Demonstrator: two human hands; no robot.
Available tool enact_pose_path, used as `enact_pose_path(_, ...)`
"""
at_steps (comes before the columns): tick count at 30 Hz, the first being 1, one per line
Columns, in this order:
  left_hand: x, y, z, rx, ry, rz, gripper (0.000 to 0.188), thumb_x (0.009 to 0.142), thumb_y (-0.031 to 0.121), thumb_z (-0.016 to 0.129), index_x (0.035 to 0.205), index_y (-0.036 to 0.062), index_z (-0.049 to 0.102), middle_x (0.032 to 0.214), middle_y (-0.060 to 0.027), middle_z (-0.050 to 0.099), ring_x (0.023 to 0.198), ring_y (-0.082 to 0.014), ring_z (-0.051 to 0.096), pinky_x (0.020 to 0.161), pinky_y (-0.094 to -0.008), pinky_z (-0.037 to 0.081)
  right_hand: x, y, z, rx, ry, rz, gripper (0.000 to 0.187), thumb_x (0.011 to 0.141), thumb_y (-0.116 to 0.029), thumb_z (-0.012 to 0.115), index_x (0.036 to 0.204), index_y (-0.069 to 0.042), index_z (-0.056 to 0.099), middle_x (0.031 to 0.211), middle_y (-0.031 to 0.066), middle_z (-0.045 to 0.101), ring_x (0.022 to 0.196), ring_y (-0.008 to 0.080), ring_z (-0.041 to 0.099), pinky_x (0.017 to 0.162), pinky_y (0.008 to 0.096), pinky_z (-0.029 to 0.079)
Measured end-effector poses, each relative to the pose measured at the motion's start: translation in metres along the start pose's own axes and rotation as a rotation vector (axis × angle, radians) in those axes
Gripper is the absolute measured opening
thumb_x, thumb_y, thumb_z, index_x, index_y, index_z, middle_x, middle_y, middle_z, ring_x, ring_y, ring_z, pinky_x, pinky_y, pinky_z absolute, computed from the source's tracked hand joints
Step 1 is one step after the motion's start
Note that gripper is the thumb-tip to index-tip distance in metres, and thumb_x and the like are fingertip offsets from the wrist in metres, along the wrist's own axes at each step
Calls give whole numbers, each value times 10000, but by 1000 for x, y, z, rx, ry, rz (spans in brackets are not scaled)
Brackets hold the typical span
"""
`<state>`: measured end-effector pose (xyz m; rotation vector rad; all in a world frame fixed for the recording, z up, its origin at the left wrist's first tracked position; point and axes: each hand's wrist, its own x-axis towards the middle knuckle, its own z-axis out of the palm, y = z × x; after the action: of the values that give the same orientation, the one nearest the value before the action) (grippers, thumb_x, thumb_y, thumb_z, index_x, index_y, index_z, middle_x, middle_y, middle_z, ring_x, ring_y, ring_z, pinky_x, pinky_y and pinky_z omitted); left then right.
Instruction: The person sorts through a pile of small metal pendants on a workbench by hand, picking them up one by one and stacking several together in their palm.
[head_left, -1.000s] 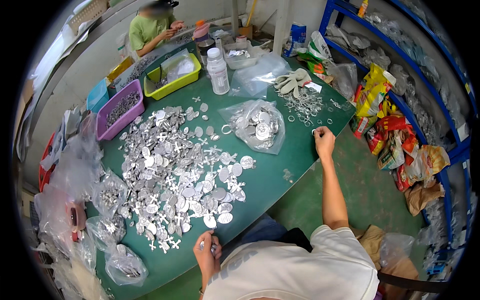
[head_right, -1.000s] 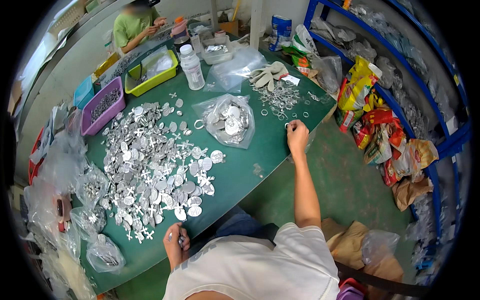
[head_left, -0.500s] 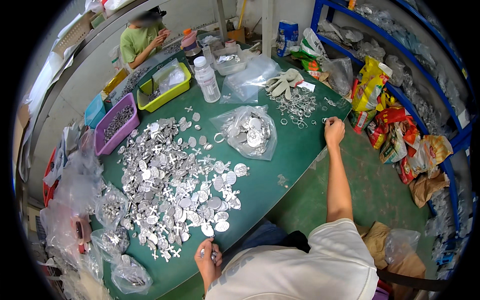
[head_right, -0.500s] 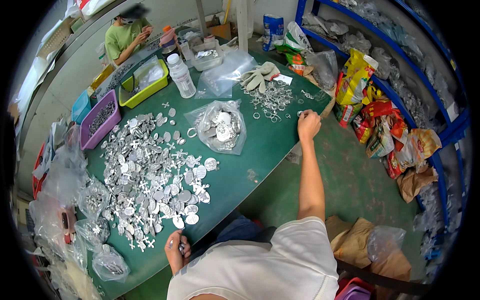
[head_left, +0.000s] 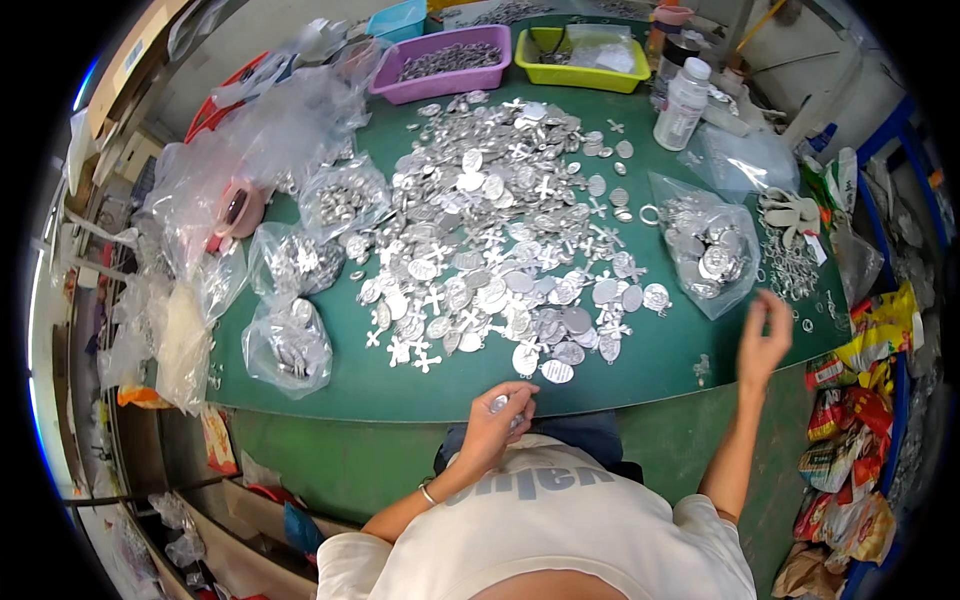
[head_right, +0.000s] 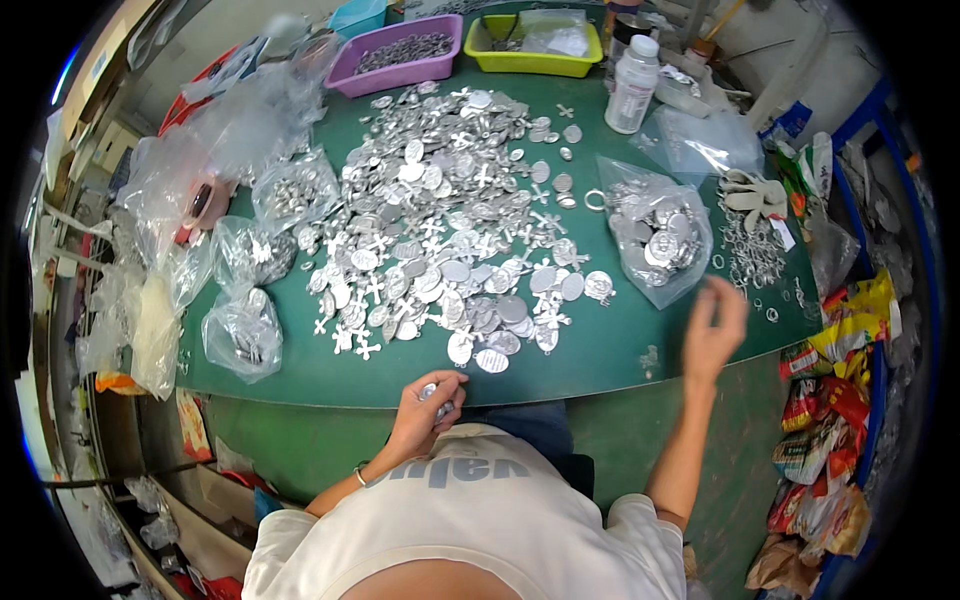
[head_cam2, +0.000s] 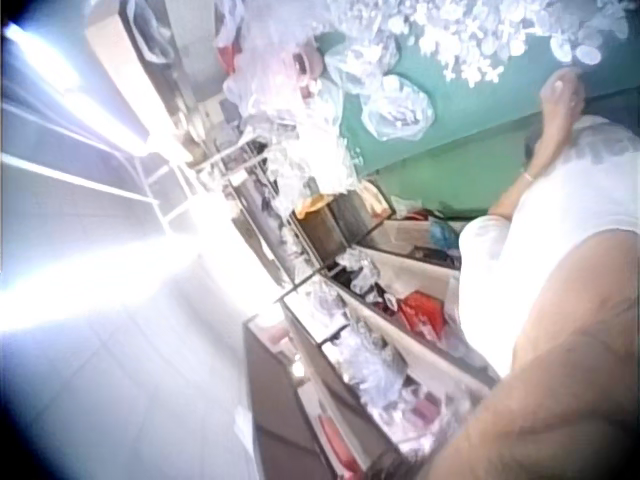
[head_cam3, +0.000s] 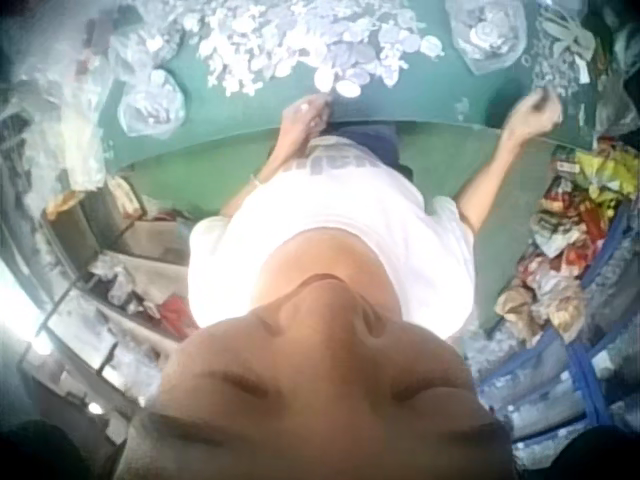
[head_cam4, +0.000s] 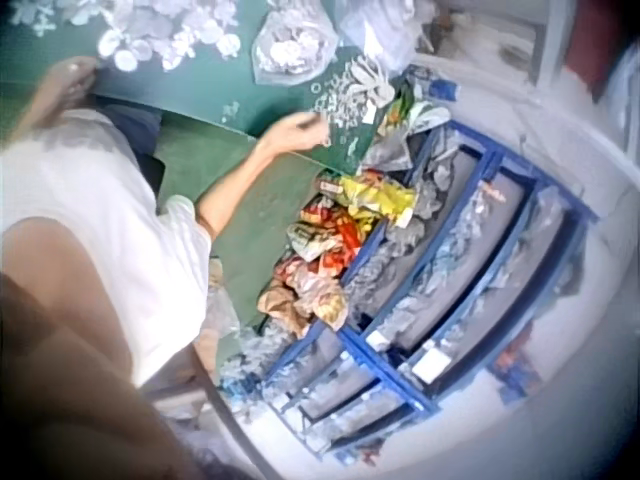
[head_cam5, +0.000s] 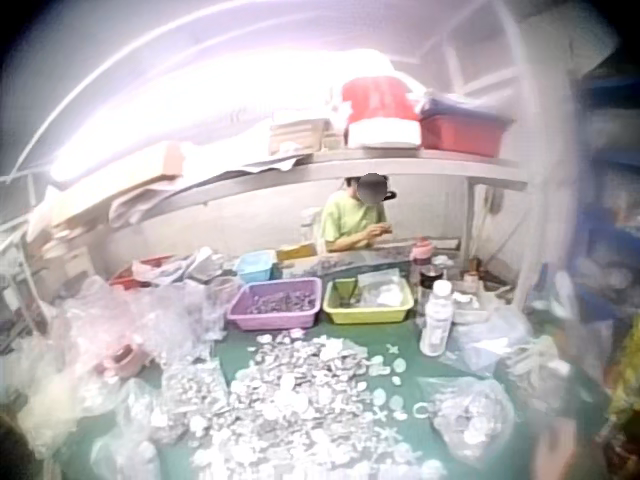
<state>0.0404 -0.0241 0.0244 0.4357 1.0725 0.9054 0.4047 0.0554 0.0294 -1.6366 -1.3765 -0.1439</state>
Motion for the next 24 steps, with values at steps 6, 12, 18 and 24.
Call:
enact_pose_path(6,0,-1,-16,-288,-81,-60,453,968,404,312,1033,14,533,728,-90,511,470,-124,399,369,-211,250,-64,-147,93,246,-945,-489,617,650,-196,749,1214,-127,509,1285,129,424,1205,344,365,979,450,309)
enact_pose_path(12,6,-4,-40,-593,-139,-144,371,955,330,367,1107,24,511,802,-94,533,598,-155,459,412,-216,302,-82,-190,142,182,-961,-679,667,671,-241,735,1273,-148,462,1349,123,354,1255,380,288,992,520,265)
enact_pose_path(18,14,3,-58,-1012,-204,-49,397,939,235,364,1265,11,406,1205,-159,501,1083,-273,501,840,-362,437,-84,-181,153,58,-873,-650,434,788,-181,615,1194,-81,500,1307,94,416,1229,309,360,986,500,289)
enact_pose_path(24,6,26,-58,-1153,-288,39,404,943,221,349,1298,30,361,1357,-189,367,1286,-333,321,1070,-483,252,-84,-178,151,42,-817,-610,410,789,-134,599,1182,-65,502,1282,108,433,1212,306,384,980,481,296)
